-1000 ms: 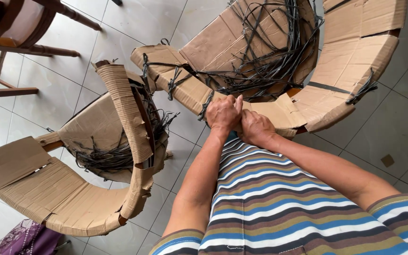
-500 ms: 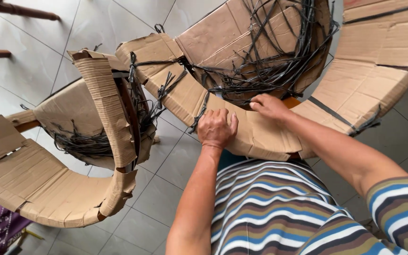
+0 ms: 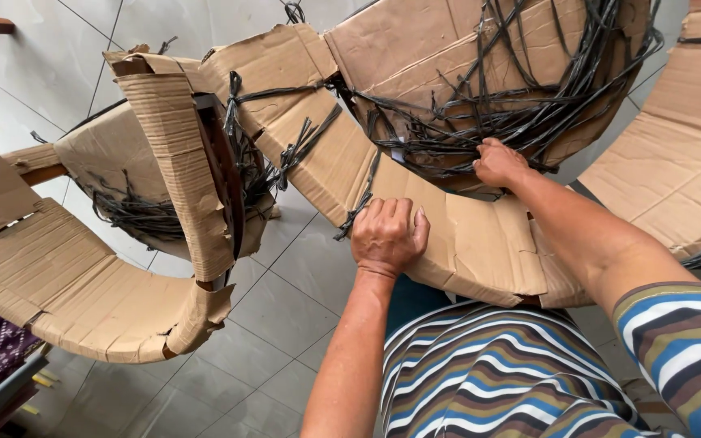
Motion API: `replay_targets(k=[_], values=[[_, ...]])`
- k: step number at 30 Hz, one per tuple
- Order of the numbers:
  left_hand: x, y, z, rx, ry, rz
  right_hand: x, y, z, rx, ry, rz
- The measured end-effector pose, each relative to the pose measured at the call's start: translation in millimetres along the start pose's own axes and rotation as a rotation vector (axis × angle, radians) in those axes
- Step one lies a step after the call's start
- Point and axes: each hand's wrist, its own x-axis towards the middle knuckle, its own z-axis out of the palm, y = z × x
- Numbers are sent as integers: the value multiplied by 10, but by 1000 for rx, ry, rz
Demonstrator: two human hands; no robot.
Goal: Weaving and securing synthetic rattan strands onto a chair frame
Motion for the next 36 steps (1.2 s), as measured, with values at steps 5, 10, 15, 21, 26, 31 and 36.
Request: replay_targets(k=[5,10,15,21,26,31,36], values=[[-31,-20,40,7,19,5,-525,-258,-431,24,137,-143],[-18,-57,35,-2,52,40,-1185,-611,-1009,241,327,-233],[-28,-55,58,22,25,8,-2023,-976,-1639,1116,337,-304],[-43,-34,41,26,44,10,-2715,-826,-2203,1580,365,-501],[-65,-70,171,41,71,-4,-3062,-761,-2328,1646,356,-559],[-35,-32,68,2,76,-2,-3323,-929,-2281,1654,335,-595],[-8,49,236,-473,-65,-170,-3467,-1128,-2167,1686,281,-633]])
